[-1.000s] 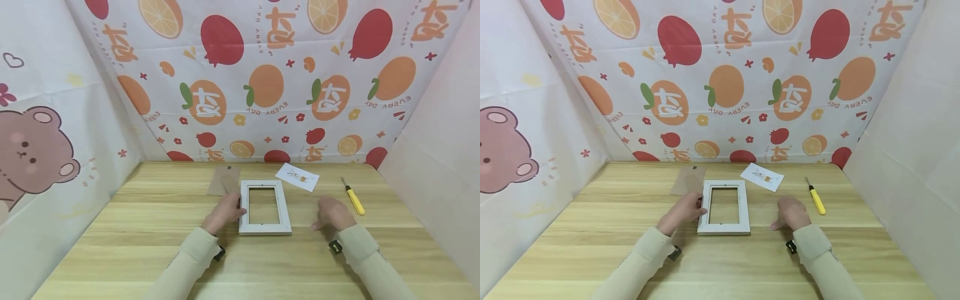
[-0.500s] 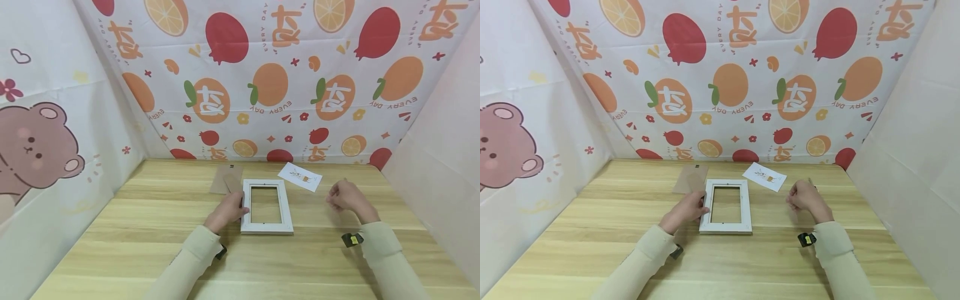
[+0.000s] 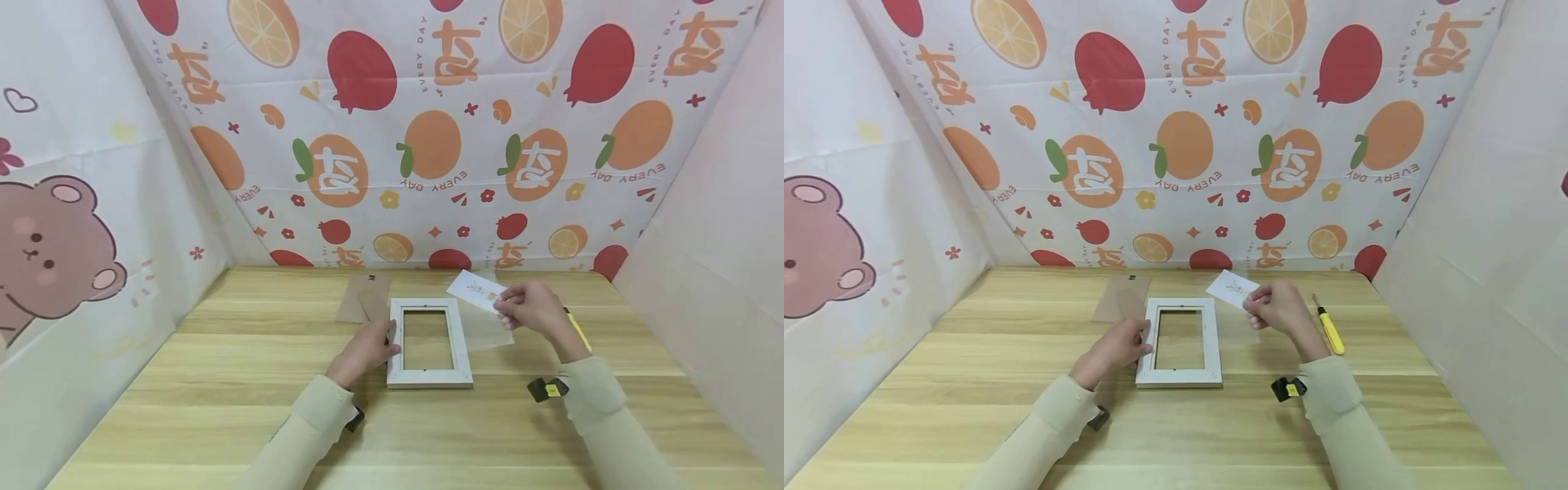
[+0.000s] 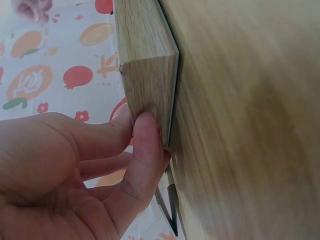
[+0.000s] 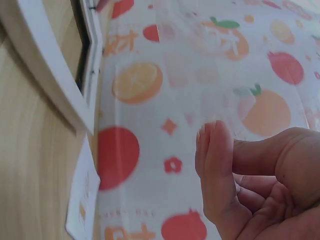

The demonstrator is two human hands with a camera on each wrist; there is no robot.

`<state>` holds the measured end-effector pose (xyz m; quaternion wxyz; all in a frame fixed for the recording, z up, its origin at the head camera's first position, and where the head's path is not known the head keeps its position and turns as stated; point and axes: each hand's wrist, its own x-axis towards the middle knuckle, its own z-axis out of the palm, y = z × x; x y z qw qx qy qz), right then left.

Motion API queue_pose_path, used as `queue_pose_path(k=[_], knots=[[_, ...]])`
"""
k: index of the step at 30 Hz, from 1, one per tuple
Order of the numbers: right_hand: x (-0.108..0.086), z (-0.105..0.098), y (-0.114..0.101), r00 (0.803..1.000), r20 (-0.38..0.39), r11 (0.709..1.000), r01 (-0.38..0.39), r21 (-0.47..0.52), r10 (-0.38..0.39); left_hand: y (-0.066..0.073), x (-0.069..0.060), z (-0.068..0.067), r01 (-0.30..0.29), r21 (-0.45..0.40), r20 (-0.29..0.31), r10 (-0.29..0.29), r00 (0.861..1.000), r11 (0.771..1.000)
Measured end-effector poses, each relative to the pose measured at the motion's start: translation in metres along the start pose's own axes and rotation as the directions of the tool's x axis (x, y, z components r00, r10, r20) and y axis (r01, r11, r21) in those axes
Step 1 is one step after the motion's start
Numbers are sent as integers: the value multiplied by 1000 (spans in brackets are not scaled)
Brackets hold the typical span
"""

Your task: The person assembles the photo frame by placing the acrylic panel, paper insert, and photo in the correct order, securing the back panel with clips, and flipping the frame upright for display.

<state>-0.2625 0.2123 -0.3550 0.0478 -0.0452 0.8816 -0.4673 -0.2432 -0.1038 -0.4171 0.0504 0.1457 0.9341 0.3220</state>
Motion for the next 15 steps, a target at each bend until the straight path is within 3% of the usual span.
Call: queue_pose_path(k=[5, 11, 15], knots=[[17, 27, -2, 1000, 21, 1000, -10, 10, 10, 1, 0, 2, 10, 0, 7, -10, 1000, 1000], [27, 54, 1, 1000, -7, 998, 3, 62, -3, 3, 1, 3, 7, -11, 11, -7, 1000, 1000], [31, 73, 0, 999, -15, 999, 32, 24, -32, 1, -1, 0, 15, 1, 14, -15, 1000, 1000]])
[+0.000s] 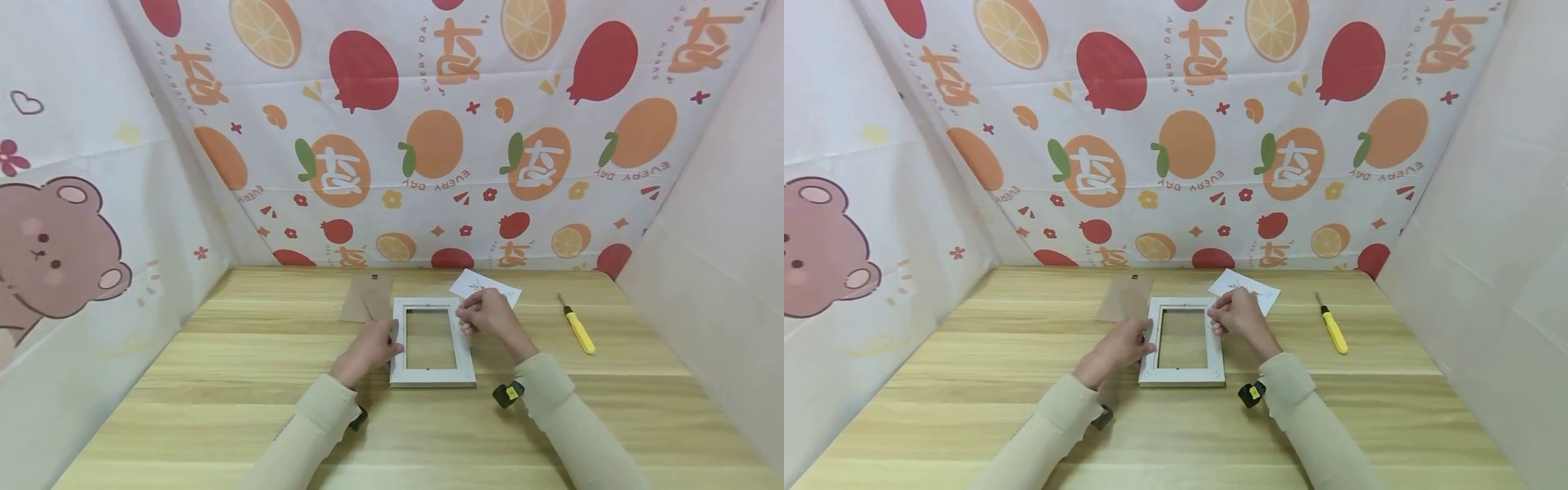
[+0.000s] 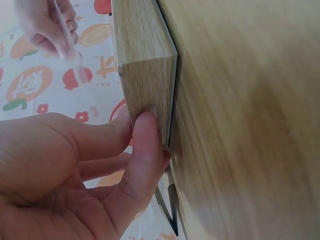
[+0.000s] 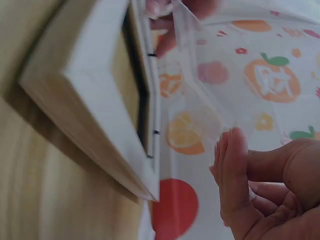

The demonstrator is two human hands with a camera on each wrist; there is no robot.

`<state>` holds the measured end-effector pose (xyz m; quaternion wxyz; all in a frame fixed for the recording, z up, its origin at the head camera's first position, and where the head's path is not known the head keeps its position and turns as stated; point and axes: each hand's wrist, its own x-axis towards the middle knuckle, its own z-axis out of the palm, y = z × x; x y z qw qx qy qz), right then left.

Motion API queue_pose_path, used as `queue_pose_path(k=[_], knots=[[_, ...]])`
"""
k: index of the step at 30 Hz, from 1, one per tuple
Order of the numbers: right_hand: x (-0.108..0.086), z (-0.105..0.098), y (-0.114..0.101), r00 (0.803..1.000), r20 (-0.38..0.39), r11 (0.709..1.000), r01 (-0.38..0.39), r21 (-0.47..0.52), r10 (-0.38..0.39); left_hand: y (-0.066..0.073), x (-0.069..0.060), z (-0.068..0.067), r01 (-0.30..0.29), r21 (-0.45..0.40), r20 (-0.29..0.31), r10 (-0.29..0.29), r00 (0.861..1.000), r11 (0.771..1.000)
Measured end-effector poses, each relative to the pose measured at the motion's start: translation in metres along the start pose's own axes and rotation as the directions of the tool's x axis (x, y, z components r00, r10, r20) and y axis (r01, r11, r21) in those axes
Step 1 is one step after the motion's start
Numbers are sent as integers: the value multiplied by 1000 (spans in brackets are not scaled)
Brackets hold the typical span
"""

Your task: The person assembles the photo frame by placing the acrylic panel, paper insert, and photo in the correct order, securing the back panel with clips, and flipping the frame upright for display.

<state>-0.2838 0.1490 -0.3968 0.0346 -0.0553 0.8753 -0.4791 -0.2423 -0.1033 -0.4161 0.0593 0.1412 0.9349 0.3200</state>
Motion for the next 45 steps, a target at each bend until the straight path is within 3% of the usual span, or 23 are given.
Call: queue_pose_path(k=[5, 17, 27, 35, 45], knots=[[5, 12, 1, 1000, 26, 1000, -17, 4, 17, -2, 2, -2, -6, 6, -14, 6, 1000, 1000], [5, 16, 8, 996, 45, 996, -76, 39, 74, 0, 4, 0, -19, -7, -18, 19, 1000, 1000], [4, 24, 11, 994, 50, 995, -95, 2, 95, 1, 3, -1, -16, 4, -17, 16, 1000, 1000], [0, 29, 13, 993, 87, 996, -71, -58, 76, 0, 1, 0, -1, -16, -11, 1, 1000, 1000], [-2, 31, 13, 993, 106, 989, -33, -141, 48, 1, 2, -1, -27, -5, -19, 27, 999, 1000]])
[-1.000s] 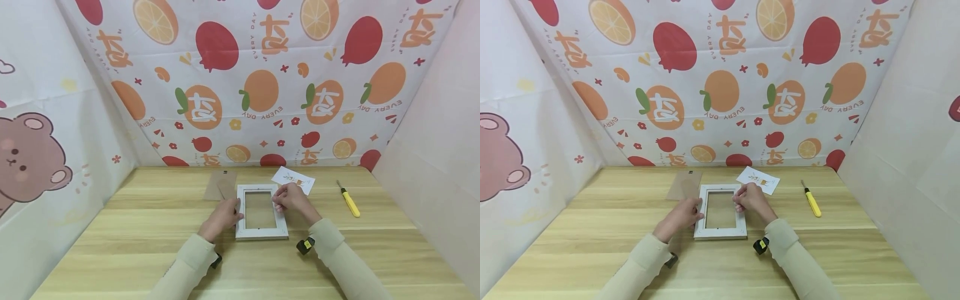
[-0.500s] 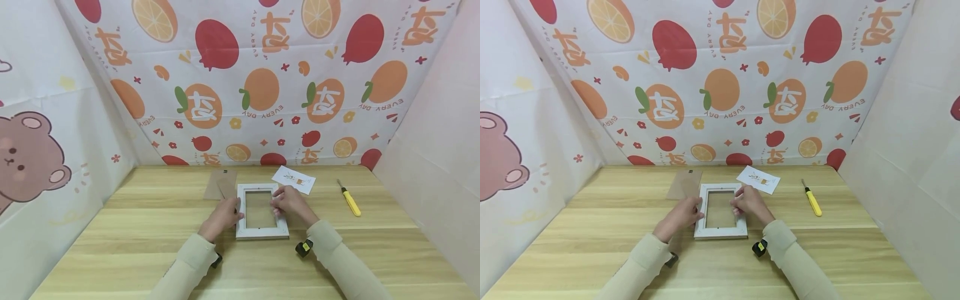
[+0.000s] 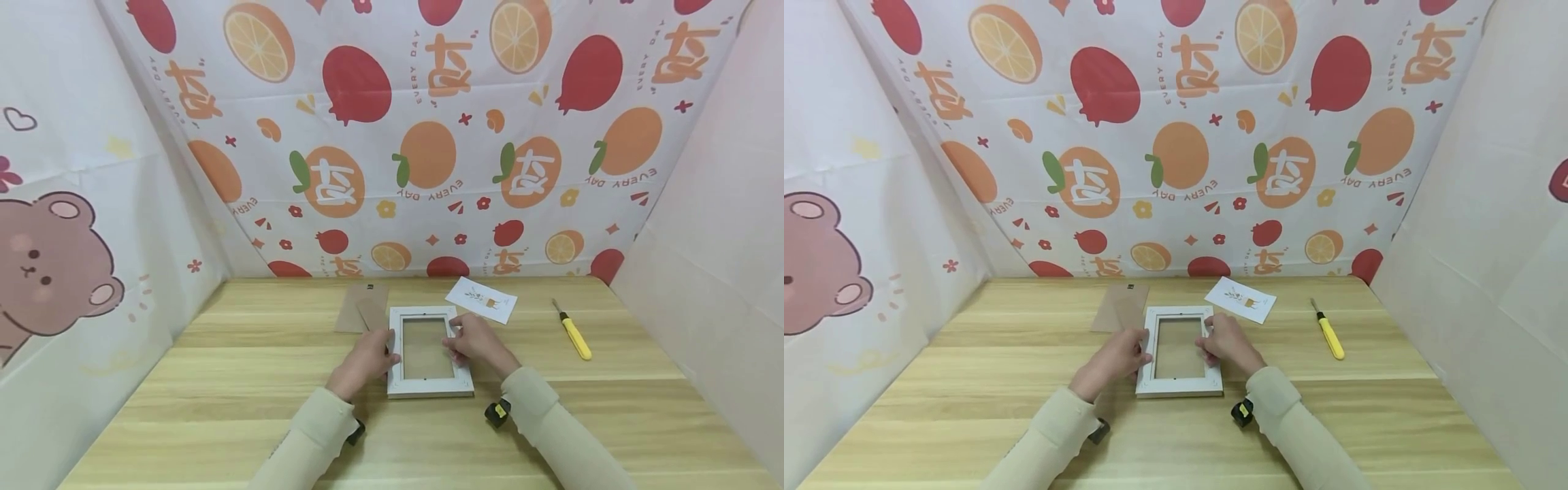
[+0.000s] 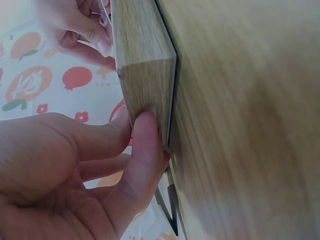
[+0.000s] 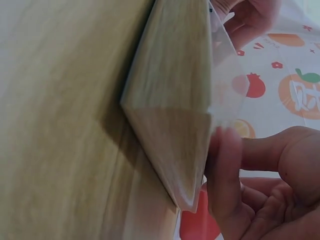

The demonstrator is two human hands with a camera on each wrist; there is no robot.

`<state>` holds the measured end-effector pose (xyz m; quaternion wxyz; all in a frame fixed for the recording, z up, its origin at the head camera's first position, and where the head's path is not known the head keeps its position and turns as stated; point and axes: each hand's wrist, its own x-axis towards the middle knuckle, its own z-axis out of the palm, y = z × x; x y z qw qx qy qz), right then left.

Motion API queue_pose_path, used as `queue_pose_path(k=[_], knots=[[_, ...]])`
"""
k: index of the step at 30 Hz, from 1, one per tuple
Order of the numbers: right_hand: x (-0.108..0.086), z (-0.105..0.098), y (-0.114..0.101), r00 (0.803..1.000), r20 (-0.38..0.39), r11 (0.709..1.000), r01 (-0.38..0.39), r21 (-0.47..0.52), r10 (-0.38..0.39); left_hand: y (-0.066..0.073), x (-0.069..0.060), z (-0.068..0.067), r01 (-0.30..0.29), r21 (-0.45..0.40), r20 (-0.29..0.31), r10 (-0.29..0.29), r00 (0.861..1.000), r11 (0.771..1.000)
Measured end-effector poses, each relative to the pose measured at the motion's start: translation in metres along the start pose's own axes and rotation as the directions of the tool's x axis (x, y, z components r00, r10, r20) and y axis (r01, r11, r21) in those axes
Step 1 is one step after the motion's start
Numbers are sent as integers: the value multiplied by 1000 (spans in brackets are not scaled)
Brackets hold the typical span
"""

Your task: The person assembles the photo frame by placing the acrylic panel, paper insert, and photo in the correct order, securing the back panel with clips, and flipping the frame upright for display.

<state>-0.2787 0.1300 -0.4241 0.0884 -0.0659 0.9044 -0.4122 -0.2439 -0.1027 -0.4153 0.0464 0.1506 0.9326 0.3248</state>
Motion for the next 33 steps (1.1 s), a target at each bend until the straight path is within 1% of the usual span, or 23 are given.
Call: queue_pose_path(k=[5, 9, 10, 14, 18, 24, 26, 28, 31, 33], knots=[[0, 1, 0, 999, 8, 998, 37, -56, -37, -2, 1, 1, 0, -10, 3, 0, 1000, 1000], [1, 1, 0, 999, 17, 994, 46, -94, -45, -1, 1, 0, 9, -8, 11, -9, 1000, 1000], [1, 1, 0, 999, 17, 993, 49, -107, -48, 0, 0, 0, 2, -2, 11, -2, 1000, 1000], [1, 2, 0, 998, 16, 983, 68, -172, -66, 0, 0, -1, 3, 7, 14, -3, 1000, 1000], [0, 3, -1, 996, 14, 975, 85, -205, -84, -1, 0, 1, 18, 2, 15, -18, 1000, 1000], [2, 5, 0, 996, 18, 965, 93, -243, -91, -2, 1, 3, 32, -5, 19, -32, 999, 999], [3, 5, 1, 994, 21, 958, 109, -264, -107, -2, 1, 2, 35, -3, 17, -35, 999, 999], [4, 5, 2, 990, 33, 949, 141, -283, -137, -1, 1, 2, 30, 0, 14, -30, 999, 1000], [4, 2, 1, 982, 76, 933, 190, -306, -175, -1, 1, 2, 26, 1, 15, -26, 1000, 1000], [3, -1, 0, 977, 110, 931, 206, -302, -181, -1, 1, 2, 23, 1, 18, -23, 1000, 1000]])
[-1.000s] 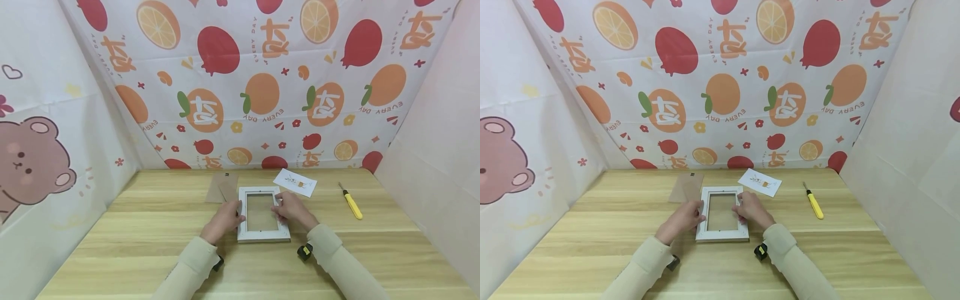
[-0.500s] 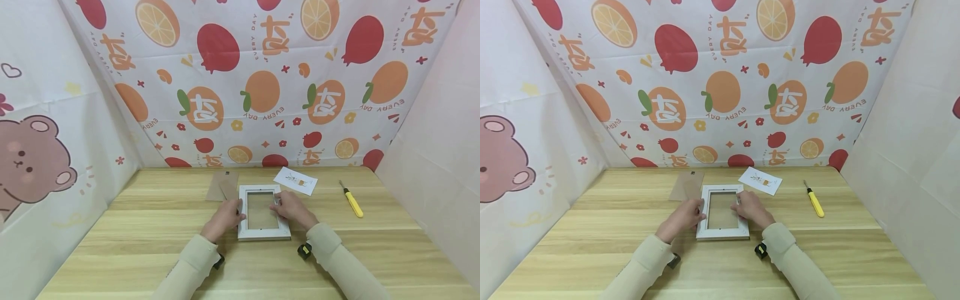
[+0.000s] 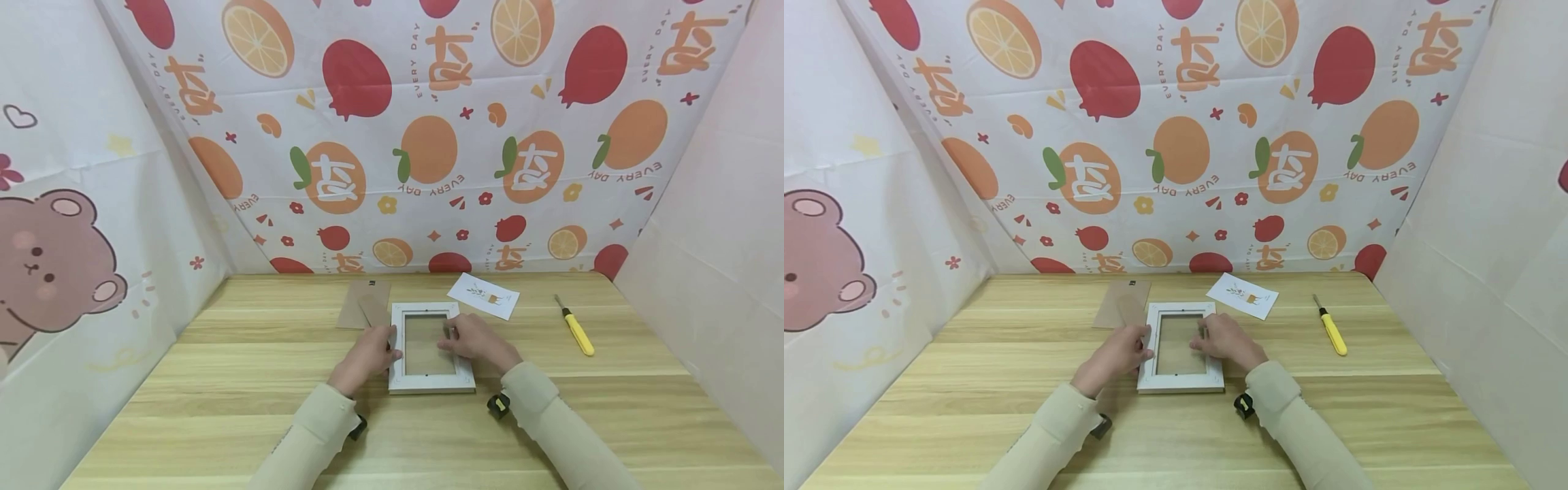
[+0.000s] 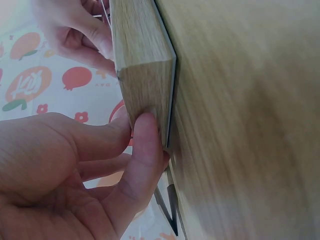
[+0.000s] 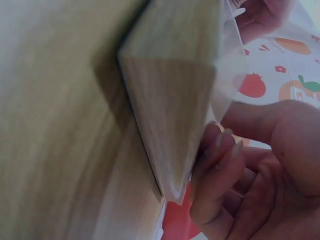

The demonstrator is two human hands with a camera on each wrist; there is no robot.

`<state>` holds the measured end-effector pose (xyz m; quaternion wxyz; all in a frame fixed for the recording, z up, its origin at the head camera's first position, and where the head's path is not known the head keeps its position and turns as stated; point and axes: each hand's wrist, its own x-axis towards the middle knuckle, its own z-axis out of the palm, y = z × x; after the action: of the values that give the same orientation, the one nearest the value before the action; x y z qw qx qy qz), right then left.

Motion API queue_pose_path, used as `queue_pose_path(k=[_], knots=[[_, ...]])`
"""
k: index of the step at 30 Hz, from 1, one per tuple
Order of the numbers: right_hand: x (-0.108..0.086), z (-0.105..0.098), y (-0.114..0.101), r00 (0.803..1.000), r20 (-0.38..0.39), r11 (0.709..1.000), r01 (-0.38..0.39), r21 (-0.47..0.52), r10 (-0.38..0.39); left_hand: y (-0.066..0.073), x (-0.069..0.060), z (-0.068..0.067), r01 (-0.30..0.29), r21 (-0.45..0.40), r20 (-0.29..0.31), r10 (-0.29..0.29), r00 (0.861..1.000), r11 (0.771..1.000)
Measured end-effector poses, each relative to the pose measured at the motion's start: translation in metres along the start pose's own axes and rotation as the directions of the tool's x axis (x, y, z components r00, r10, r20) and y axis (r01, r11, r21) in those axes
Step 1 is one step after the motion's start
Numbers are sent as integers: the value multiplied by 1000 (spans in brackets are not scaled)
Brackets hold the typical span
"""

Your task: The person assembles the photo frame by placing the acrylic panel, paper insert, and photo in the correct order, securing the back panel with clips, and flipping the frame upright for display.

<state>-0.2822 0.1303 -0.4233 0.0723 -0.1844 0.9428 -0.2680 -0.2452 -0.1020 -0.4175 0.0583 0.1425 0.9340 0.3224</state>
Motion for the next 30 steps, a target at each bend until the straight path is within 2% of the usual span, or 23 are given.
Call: queue_pose_path(k=[7, 12, 19, 26, 30], knots=[[-1, -9, -2, 996, 85, 1000, -14, 12, 13, 0, -1, -1, -1, -7, 2, 1, 1000, 1000], [-1, -9, -1, 996, 90, 1000, -25, 4, 25, 0, -1, -1, 9, -16, 10, -9, 1000, 1000], [-2, -9, -2, 994, 98, 999, -39, 5, 38, -1, 0, 0, -7, -20, 9, 7, 1000, 1000], [1, -10, 0, 989, 146, 994, 48, -94, -33, -2, 0, 1, -7, -20, 10, 7, 1000, 1000], [4, -13, -1, 983, 173, 992, 76, -99, -58, -2, 0, 0, -9, -15, 6, 9, 1000, 1000]])
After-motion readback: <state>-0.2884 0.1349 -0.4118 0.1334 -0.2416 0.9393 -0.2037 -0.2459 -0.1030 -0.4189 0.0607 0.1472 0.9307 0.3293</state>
